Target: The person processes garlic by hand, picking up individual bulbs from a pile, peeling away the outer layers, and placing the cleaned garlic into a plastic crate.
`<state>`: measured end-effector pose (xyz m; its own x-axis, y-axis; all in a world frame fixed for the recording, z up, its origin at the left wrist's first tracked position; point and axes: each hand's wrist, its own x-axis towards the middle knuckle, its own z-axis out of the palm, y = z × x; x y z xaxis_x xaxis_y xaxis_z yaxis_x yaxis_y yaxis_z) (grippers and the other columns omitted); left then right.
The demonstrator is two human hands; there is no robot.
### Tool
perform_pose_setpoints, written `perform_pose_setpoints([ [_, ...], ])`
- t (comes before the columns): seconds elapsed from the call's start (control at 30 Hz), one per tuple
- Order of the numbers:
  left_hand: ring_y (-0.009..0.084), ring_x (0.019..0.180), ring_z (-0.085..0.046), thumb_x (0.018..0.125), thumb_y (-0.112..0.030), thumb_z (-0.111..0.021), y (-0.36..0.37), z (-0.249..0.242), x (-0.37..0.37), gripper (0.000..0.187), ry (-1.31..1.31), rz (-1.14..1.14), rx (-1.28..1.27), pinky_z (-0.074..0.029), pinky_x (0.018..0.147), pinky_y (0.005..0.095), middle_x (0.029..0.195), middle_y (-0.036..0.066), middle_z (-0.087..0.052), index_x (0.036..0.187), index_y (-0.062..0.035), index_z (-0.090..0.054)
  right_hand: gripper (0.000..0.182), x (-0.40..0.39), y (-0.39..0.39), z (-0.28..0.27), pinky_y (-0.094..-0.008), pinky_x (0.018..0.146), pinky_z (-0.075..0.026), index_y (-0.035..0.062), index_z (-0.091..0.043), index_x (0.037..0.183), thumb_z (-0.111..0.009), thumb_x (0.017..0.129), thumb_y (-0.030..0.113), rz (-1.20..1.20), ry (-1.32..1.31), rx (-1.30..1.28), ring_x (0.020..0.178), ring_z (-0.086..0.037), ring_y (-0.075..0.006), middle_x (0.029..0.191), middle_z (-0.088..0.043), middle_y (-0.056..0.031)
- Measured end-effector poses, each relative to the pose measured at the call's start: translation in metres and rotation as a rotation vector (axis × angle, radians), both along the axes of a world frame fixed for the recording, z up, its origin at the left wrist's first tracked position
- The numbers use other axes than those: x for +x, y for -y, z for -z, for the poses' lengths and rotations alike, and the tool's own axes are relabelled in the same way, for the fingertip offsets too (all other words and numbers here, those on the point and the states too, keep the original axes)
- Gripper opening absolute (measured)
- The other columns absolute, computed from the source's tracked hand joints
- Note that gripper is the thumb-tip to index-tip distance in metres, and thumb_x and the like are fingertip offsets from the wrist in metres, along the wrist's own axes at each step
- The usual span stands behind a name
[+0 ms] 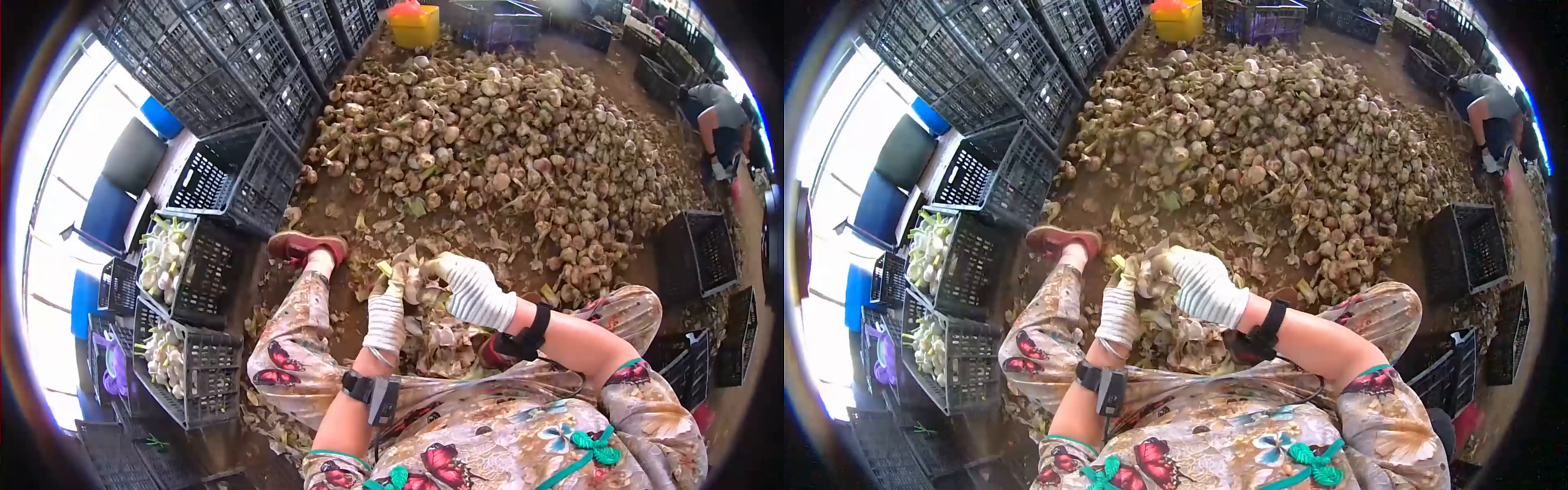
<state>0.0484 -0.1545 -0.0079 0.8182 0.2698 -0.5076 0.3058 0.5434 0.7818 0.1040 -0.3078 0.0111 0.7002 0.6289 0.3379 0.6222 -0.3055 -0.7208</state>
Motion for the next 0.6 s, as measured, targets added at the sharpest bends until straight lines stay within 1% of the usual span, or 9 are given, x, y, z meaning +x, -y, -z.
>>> perform_pose_setpoints([
  [0.03,0.0129,0.071,-0.060,0.088,-0.037,-0.060,-0.001,-0.002,-0.002,0.035,0.003,0.018,0.010,-0.050,0.052,0.0260,0.089,0.002,-0.063,0.108,-0.0091,-0.058,0.032,0.001,0.001,-0.001,-0.0314,0.071,-0.049,0.0062,-0.061,0.101,-0.073,0.073,0.015,-0.016,-0.029,0.070,0.079,-0.062,-0.0280,0.087,-0.063,-0.0124],
  [0.1,0.0108,0.074,-0.059,0.087,-0.037,-0.062,-0.002,-0.007,-0.007,0.038,0.006,0.055,0.028,-0.050,0.060,0.0243,0.092,0.002,-0.063,0.110,-0.0074,-0.058,0.033,0.002,0.005,-0.003,-0.0308,0.072,-0.049,0.0045,-0.060,0.104,-0.072,0.075,0.011,-0.080,-0.195,0.099,0.079,-0.062,-0.0218,0.090,-0.064,-0.0117],
  [0.2,0.0119,0.072,-0.061,0.087,-0.041,-0.061,-0.002,0.006,-0.007,0.038,0.104,0.019,0.005,-0.051,0.059,0.0251,0.088,0.004,-0.064,0.103,-0.0075,-0.058,0.029,0.003,0.005,-0.002,-0.0305,0.075,-0.049,0.0040,-0.061,0.103,-0.069,0.075,0.006,-0.126,-0.391,0.112,0.083,-0.061,-0.0170,0.096,-0.065,-0.0091],
  [0.27,0.0123,0.069,-0.061,0.087,-0.043,-0.059,0.000,0.006,-0.008,0.034,0.113,-0.017,-0.053,-0.051,0.057,0.0252,0.081,0.004,-0.064,0.092,-0.0089,-0.057,0.029,0.001,0.003,-0.008,-0.0306,0.076,-0.048,0.0043,-0.062,0.102,-0.070,0.074,0.006,-0.156,-0.304,0.154,0.086,-0.062,-0.0189,0.097,-0.065,-0.0091],
  [0.33,0.0166,0.073,-0.062,0.086,-0.045,-0.059,-0.011,0.022,-0.008,0.041,0.116,0.093,-0.153,-0.055,0.058,0.0313,0.086,0.006,-0.062,0.102,-0.0075,-0.055,0.028,0.006,0.005,-0.012,-0.0318,0.076,-0.048,0.0051,-0.062,0.101,-0.069,0.074,0.006,-0.253,-0.152,0.086,0.087,-0.061,-0.0240,0.095,-0.063,-0.0094],
  [0.37,0.0188,0.076,-0.062,0.085,-0.046,-0.060,-0.015,0.032,-0.008,0.045,0.117,0.150,-0.203,-0.057,0.058,0.0344,0.088,0.007,-0.060,0.107,-0.0068,-0.054,0.028,0.006,0.006,-0.013,-0.0322,0.075,-0.048,0.0054,-0.062,0.101,-0.069,0.074,0.005,-0.268,-0.166,0.066,0.086,-0.061,-0.0252,0.094,-0.063,-0.0097],
  [0.4,0.0192,0.075,-0.062,0.087,-0.045,-0.058,-0.009,0.026,-0.009,0.042,0.107,0.068,-0.128,-0.056,0.057,0.0336,0.088,0.007,-0.061,0.103,-0.0057,-0.056,0.028,0.005,0.006,-0.015,-0.0325,0.074,-0.048,0.0056,-0.062,0.101,-0.068,0.074,0.004,-0.283,-0.179,0.046,0.085,-0.060,-0.0265,0.092,-0.062,-0.0099],
  [0.5,0.0178,0.076,-0.062,0.089,-0.043,-0.055,-0.008,0.030,-0.003,0.038,0.147,0.050,-0.093,-0.054,0.055,0.0308,0.087,0.007,-0.061,0.098,-0.0057,-0.058,0.021,0.002,0.006,-0.016,-0.0330,0.072,-0.048,0.0048,-0.061,0.094,-0.067,0.074,0.003,-0.289,-0.214,0.042,0.081,-0.060,-0.0267,0.086,-0.061,-0.0101],
  [0.6,0.0169,0.068,-0.062,0.091,-0.041,-0.054,-0.009,0.025,-0.004,0.034,0.061,0.029,-0.118,-0.052,0.053,0.0283,0.080,0.007,-0.062,0.093,-0.0071,-0.059,0.016,-0.005,0.005,-0.012,-0.0326,0.070,-0.048,0.0049,-0.060,0.089,-0.067,0.075,0.005,-0.260,-0.272,0.022,0.080,-0.060,-0.0268,0.086,-0.060,-0.0108],
])
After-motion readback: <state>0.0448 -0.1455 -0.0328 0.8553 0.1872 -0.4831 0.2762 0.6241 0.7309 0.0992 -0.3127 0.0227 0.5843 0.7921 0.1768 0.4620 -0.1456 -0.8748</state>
